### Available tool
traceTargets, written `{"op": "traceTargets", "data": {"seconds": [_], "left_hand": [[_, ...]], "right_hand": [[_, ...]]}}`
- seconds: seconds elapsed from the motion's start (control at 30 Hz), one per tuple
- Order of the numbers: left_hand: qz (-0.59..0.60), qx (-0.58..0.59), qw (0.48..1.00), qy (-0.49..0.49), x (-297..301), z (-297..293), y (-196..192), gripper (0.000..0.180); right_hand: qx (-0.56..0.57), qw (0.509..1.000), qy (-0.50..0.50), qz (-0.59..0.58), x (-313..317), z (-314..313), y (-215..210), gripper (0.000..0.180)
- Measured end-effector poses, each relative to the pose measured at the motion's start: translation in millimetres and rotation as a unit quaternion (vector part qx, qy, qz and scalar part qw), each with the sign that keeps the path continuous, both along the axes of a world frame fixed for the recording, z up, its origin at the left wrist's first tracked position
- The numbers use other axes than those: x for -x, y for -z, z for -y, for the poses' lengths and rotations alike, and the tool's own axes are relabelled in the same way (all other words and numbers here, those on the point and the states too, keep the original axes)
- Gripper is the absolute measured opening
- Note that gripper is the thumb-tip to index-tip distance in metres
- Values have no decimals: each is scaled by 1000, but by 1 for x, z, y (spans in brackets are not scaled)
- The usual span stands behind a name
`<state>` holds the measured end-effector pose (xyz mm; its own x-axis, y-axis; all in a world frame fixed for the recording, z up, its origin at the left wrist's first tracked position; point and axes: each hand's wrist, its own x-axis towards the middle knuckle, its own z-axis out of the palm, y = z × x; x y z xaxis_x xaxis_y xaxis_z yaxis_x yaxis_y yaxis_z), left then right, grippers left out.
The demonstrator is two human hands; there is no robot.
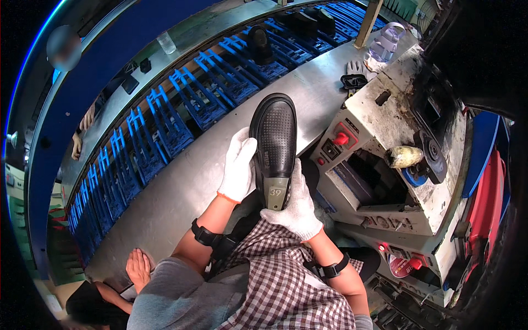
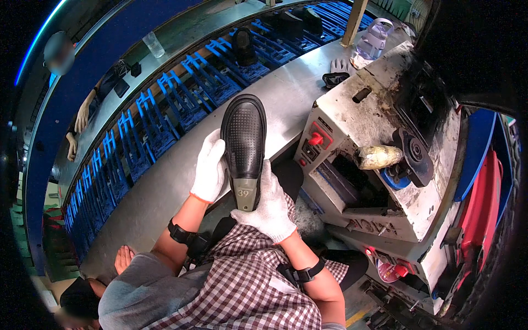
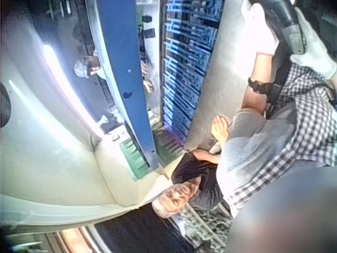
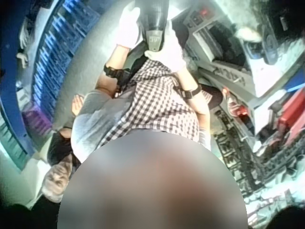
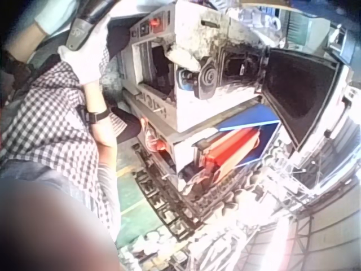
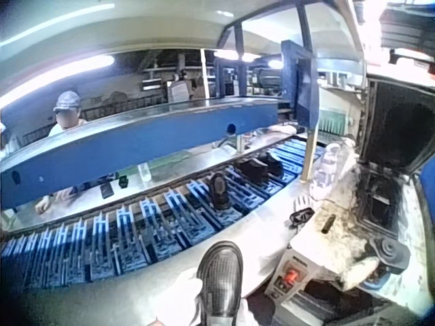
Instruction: Inspecting and processing shoes using heat-press machinery on an assembly line.
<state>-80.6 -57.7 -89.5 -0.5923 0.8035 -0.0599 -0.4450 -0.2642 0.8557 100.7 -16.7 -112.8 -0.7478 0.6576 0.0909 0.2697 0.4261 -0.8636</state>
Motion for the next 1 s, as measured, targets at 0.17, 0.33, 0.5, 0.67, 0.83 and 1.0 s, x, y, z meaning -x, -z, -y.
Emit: {"op": "traceTargets", "data": {"seconds": [0.17, 0.33, 0.5, 0.67, 0.83, 1.0], "left_hand": [[-2, 1, 1000, -1, 0, -1, -1, 47], [38, -9, 999, -8, -1, -1, 0, 42], [43, -10, 999, -3, 0, -2, 2, 43], [40, -16, 999, -1, 1, -2, 5, 44], [42, -7, 999, 1, 1, -3, 6, 45], [44, -7, 999, 7, 3, 0, 4, 50]], "right_hand": [[15, 1000, 0, 1, 1, 0, -3, 146], [26, 1000, 4, 13, 1, 0, -2, 147], [39, 999, 1, 9, 1, 0, -2, 147], [46, 999, 3, 16, 1, -1, -2, 147], [53, 999, 3, 0, 1, 0, 0, 147], [15, 999, 9, -29, 8, 1, -11, 142]]}}
